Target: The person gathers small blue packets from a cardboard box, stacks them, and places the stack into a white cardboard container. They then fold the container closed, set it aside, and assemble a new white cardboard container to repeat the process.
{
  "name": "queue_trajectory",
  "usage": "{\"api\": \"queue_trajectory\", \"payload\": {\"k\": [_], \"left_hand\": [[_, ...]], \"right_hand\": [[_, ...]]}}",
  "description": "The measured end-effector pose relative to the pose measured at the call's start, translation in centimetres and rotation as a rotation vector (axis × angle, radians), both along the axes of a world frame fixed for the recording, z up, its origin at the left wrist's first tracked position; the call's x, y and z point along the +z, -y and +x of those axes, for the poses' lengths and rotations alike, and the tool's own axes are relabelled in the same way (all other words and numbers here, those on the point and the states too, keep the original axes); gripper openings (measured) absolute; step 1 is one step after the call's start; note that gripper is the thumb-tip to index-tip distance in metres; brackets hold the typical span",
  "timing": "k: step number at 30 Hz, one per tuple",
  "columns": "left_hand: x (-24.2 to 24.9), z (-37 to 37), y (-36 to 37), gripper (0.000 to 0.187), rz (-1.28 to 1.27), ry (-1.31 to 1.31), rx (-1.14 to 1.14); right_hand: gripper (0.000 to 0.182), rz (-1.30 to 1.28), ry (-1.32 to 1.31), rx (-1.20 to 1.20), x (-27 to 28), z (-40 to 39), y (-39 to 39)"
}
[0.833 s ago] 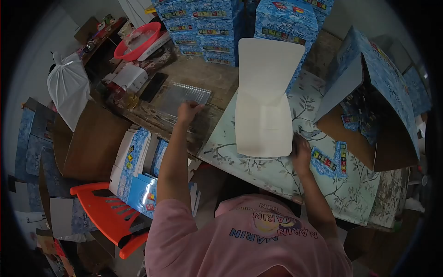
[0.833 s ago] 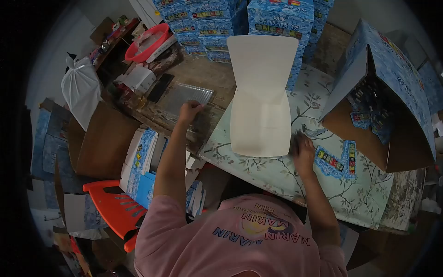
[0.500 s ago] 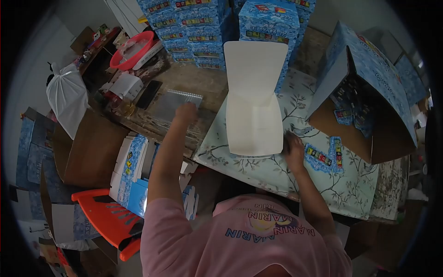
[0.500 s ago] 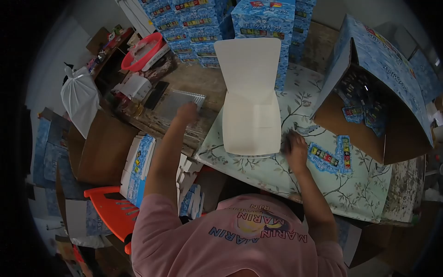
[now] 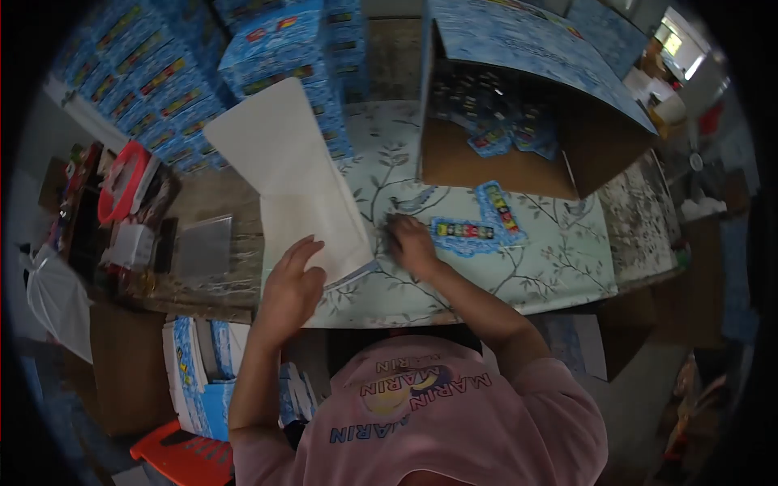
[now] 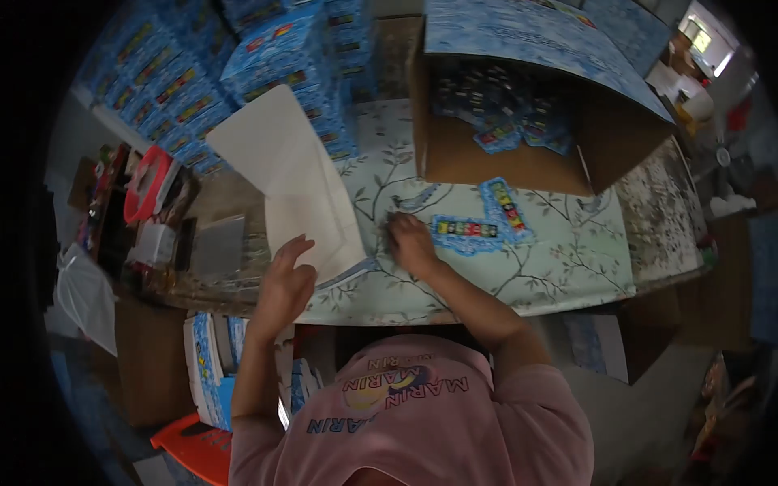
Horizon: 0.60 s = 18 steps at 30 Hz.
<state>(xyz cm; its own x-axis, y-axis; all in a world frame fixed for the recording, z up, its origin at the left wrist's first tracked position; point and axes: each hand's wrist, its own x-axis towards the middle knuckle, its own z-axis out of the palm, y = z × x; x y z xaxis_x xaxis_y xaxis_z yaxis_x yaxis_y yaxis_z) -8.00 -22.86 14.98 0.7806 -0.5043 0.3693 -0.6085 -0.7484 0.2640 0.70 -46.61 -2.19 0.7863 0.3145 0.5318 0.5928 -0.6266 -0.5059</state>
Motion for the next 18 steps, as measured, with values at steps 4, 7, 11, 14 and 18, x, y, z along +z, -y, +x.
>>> {"api": "queue_trajectory", "payload": {"k": [4,7,11,14,18], "left_hand": [[-4.2,4.6,-1.8,0.011,0.305,-0.350,-0.150],[-6.0,7.0,-1.0,0.014,0.582,-0.468,-0.205],[-7.9,8.4,-0.1,0.016,0.696,-0.544,-0.086],[-6.2,8.6,0.4,0.015,0.810,-0.517,-0.081],[-2.8,5.7,1.5,0.014,-0.053,-0.300,0.072]], "right_hand": [[0.023,0.269,-0.149,0.022,1.0,-0.4,1.3],[0.022,0.319,-0.131,-0.075,3.9,2.2,4.9],[0.026,0.789,-0.495,-0.255,2.2,12.2,11.9],[0.029,1.284,-0.733,-0.320,2.1,18.2,14.6],[0.038,1.577,-0.924,-0.264,1.7,23.6,13.3]]}}
